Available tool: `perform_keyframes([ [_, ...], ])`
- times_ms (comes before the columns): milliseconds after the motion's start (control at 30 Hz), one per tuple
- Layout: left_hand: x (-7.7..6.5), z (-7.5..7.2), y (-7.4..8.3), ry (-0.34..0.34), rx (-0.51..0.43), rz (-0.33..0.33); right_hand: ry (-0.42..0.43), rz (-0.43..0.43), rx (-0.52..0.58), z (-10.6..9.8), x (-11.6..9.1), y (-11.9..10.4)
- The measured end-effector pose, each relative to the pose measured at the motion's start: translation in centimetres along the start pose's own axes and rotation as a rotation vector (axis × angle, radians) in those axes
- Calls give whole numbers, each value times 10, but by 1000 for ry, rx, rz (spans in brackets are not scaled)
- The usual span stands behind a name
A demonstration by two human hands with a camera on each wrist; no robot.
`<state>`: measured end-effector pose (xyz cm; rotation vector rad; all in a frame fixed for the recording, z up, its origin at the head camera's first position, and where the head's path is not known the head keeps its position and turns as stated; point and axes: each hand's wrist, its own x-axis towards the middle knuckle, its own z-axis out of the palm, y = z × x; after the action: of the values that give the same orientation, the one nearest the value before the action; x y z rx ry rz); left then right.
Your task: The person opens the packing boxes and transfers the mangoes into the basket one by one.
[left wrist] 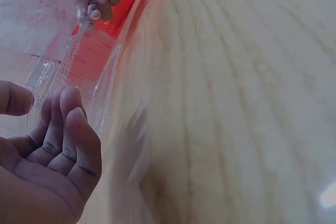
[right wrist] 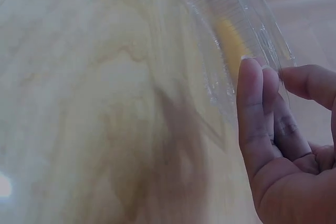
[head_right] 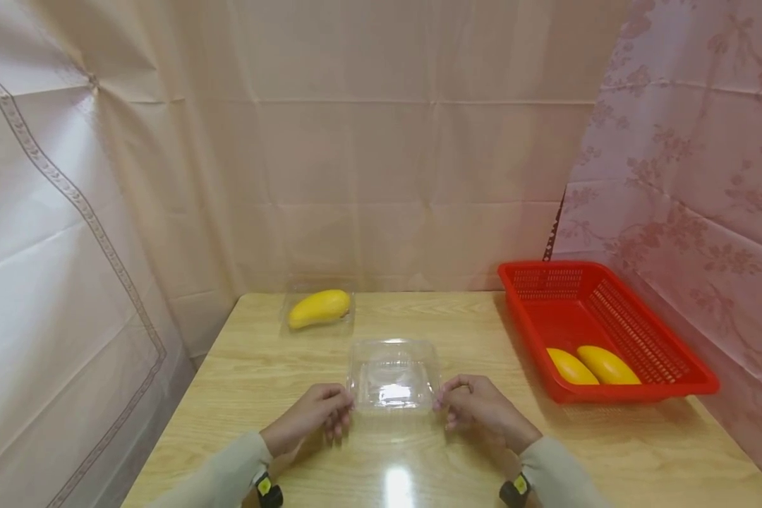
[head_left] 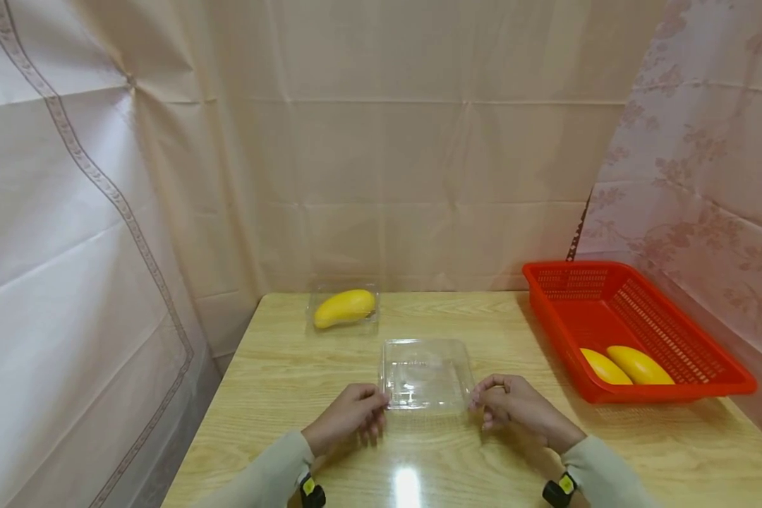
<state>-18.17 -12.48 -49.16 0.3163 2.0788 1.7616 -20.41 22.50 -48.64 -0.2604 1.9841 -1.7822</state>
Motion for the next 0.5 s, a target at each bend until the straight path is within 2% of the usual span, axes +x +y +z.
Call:
perform_keyframes([
  [233,19,3,5,-1,-6,42,54,-35,4,-12,4,-10],
  [500,48,6,11,19,-19,81,153,-63,3,-27,16,-16],
])
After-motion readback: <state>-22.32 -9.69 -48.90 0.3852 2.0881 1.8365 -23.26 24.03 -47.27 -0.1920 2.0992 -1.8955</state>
